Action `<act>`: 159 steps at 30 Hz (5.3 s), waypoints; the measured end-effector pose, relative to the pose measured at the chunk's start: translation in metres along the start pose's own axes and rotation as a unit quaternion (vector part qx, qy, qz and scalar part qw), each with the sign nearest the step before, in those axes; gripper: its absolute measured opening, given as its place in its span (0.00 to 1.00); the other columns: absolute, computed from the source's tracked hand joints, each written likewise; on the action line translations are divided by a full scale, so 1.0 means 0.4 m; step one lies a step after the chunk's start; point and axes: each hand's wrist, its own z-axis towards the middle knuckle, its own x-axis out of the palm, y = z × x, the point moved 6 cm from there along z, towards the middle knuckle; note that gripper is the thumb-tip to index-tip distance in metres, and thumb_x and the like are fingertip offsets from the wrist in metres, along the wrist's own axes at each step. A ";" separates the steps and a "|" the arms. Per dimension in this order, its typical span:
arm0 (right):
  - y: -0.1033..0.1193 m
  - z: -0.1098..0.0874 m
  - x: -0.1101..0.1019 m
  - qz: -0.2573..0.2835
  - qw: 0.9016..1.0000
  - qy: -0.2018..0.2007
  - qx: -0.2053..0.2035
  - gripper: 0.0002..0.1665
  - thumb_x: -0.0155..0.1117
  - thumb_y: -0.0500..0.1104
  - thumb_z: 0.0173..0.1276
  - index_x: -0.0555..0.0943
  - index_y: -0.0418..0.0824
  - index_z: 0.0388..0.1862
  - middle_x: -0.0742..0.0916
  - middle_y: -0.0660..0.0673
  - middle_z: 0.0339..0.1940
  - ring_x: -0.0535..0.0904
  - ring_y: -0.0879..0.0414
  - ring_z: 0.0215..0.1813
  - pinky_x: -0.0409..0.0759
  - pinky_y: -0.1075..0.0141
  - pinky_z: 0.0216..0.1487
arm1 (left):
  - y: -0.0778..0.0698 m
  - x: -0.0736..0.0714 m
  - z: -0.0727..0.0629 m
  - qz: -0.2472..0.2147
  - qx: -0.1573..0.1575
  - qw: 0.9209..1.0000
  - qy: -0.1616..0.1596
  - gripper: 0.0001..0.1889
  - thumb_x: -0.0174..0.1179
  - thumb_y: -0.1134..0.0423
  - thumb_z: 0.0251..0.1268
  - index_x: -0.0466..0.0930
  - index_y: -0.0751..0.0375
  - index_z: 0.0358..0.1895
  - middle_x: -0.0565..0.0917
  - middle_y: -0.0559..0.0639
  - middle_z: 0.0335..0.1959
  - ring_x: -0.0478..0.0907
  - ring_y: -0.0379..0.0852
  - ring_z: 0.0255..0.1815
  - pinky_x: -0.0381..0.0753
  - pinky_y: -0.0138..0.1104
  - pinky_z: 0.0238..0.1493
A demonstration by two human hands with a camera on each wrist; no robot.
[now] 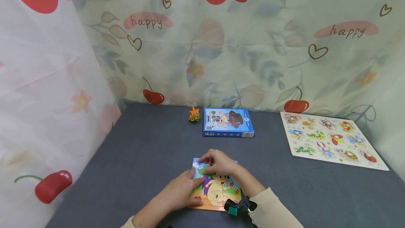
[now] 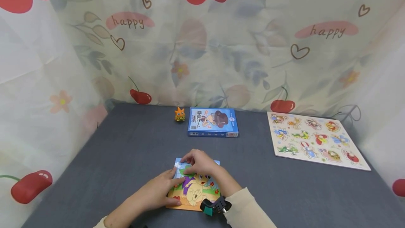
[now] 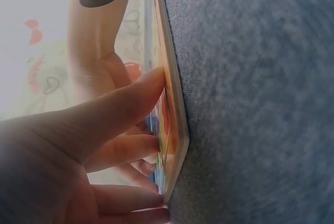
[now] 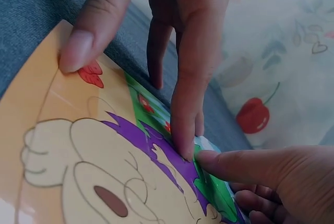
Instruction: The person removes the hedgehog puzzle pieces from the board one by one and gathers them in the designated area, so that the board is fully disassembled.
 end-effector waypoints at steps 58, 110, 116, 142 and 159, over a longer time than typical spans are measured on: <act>-0.033 -0.021 -0.017 0.182 0.978 -0.076 0.069 0.07 0.62 0.36 0.63 0.80 0.33 0.39 0.83 0.47 0.26 0.77 0.60 0.29 0.77 0.68 0.34 | -0.003 0.013 -0.001 -0.020 -0.006 0.999 0.025 0.30 0.62 0.44 0.55 0.72 0.46 0.63 0.62 0.67 0.69 0.59 0.63 0.70 0.72 0.54 0.58; -0.280 -0.277 -0.243 0.127 0.949 -0.176 0.229 0.18 0.63 0.45 0.63 0.79 0.34 0.47 0.83 0.50 0.29 0.72 0.57 0.31 0.70 0.67 0.29 | 0.005 0.025 0.004 -0.034 -0.027 0.998 0.040 0.31 0.61 0.42 0.55 0.71 0.42 0.64 0.60 0.65 0.70 0.58 0.62 0.70 0.69 0.55 0.60; -0.282 -0.279 -0.237 0.118 0.955 -0.174 0.211 0.17 0.64 0.43 0.62 0.80 0.32 0.45 0.83 0.50 0.27 0.73 0.59 0.30 0.70 0.69 0.29 | 0.003 0.022 0.002 -0.029 -0.021 0.999 0.034 0.31 0.62 0.43 0.55 0.71 0.43 0.64 0.61 0.65 0.70 0.59 0.62 0.70 0.70 0.55 0.60; -0.288 -0.274 -0.228 0.027 0.957 -0.216 0.192 0.14 0.70 0.43 0.56 0.83 0.34 0.37 0.77 0.47 0.22 0.69 0.57 0.27 0.65 0.69 0.25 | 0.007 0.026 0.003 -0.038 -0.038 0.998 0.045 0.30 0.62 0.42 0.55 0.70 0.40 0.64 0.60 0.63 0.71 0.58 0.61 0.71 0.69 0.55 0.60; -0.196 -0.204 -0.202 0.000 0.976 -0.183 0.122 0.16 0.71 0.44 0.55 0.83 0.36 0.40 0.80 0.47 0.27 0.70 0.57 0.28 0.67 0.70 0.26 | -0.031 0.010 0.012 -0.001 0.001 1.000 0.014 0.29 0.64 0.44 0.54 0.73 0.44 0.61 0.66 0.58 0.68 0.63 0.58 0.69 0.70 0.54 0.60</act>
